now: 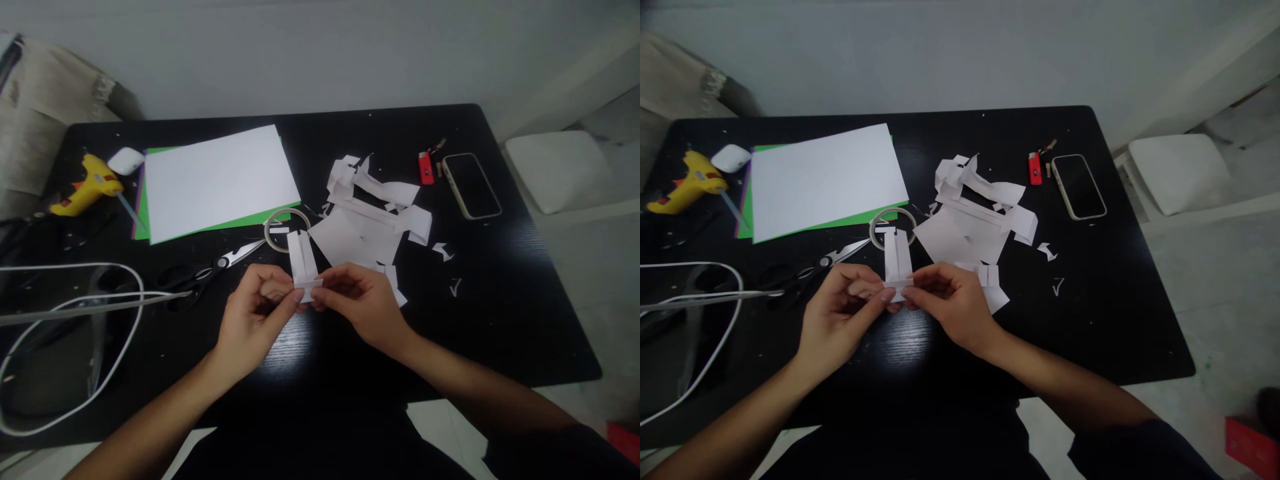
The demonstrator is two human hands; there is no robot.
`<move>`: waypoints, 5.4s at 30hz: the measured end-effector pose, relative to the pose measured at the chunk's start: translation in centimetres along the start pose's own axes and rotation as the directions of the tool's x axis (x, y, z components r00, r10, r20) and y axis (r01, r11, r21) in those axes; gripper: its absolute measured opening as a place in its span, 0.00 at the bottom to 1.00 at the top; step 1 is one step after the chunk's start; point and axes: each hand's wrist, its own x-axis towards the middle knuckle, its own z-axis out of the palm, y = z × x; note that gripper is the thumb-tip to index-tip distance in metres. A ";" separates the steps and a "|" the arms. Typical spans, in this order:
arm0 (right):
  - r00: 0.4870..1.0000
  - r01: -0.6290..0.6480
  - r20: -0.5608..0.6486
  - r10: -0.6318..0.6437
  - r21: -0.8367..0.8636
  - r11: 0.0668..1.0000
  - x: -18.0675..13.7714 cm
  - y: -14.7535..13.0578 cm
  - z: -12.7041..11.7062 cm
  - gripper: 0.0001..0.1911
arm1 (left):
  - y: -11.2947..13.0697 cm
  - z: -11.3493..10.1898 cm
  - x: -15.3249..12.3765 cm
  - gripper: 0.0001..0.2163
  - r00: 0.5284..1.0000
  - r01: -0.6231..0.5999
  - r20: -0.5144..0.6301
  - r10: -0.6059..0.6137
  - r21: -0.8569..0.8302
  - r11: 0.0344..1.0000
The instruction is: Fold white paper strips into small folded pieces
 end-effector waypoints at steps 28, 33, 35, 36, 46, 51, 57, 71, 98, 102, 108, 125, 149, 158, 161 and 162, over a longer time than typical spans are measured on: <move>0.996 0.061 0.067 -0.063 0.022 0.998 -0.4 0.3 0.1 0.17 | 0.1 0.2 0.0 0.09 0.999 0.041 0.000 -0.041 -0.104 0.994; 0.997 0.068 -0.024 -0.067 0.063 0.996 -0.6 0.2 0.4 0.24 | -0.2 0.1 -0.4 0.10 0.998 -0.063 0.013 0.063 -0.014 0.998; 0.993 0.117 -0.010 -0.117 0.054 0.992 -0.7 0.3 0.4 0.22 | -0.2 0.0 -0.5 0.09 0.995 -0.098 0.030 0.097 0.025 0.995; 0.988 0.151 -0.002 -0.151 0.034 0.988 -0.8 0.3 0.4 0.19 | -0.2 -0.1 -0.5 0.09 0.993 -0.112 0.040 0.110 0.033 0.993; 0.933 0.357 0.006 -0.360 -0.142 0.923 -1.1 0.9 0.2 0.09 | -0.9 -0.2 -0.8 0.14 0.966 -0.253 -0.014 0.258 0.143 0.957; 0.921 0.390 0.061 -0.386 -0.192 0.900 -1.1 0.4 0.1 0.07 | -0.7 -0.6 -0.7 0.17 0.934 -0.346 0.033 0.356 0.342 0.874; 0.915 0.403 0.077 -0.396 -0.169 0.899 -1.0 0.3 0.1 0.08 | 0.1 -1.0 -0.1 0.13 0.925 -0.380 0.139 0.354 0.313 0.870; 0.953 0.301 0.024 -0.301 -0.174 0.938 -1.2 0.3 0.2 0.07 | 0.1 -1.1 -0.2 0.07 0.972 -0.229 0.037 0.231 0.361 0.904; 0.962 0.270 0.023 -0.272 -0.233 0.934 -1.0 0.4 0.0 0.06 | 0.5 -1.1 0.1 0.06 0.971 -0.237 0.114 0.211 0.330 0.914; 0.964 0.266 0.035 -0.265 -0.210 0.941 -0.9 0.2 0.1 0.05 | 0.3 -1.1 0.0 0.05 0.971 -0.233 0.113 0.209 0.286 0.929; 0.981 0.185 0.075 -0.181 -0.050 0.981 -0.8 -0.1 0.0 0.03 | 0.1 -1.2 0.1 0.08 0.972 -0.210 0.141 0.187 0.172 0.963; 0.988 0.148 -0.029 -0.150 -0.062 0.987 -0.7 0.6 0.5 0.09 | -0.3 -0.4 -0.4 0.04 0.993 -0.115 0.012 0.117 0.296 0.948; 0.998 0.023 -0.065 -0.022 0.008 1.000 -0.4 0.4 0.3 0.23 | 0.0 0.4 -0.1 0.09 0.998 0.057 -0.039 -0.058 -0.023 0.998; 0.997 0.061 -0.054 -0.062 -0.021 0.998 -0.4 1.1 0.4 0.21 | 0.0 0.5 0.3 0.09 0.980 0.199 0.003 -0.201 -0.164 0.966; 0.991 0.130 -0.013 -0.131 -0.067 0.989 -0.4 1.2 0.3 0.18 | 0.1 0.3 0.5 0.11 0.970 0.242 0.032 -0.241 -0.223 0.944; 0.988 0.155 0.006 -0.155 -0.079 0.985 -0.4 1.3 0.2 0.18 | 0.1 0.2 0.6 0.11 0.966 0.256 0.042 -0.253 -0.240 0.936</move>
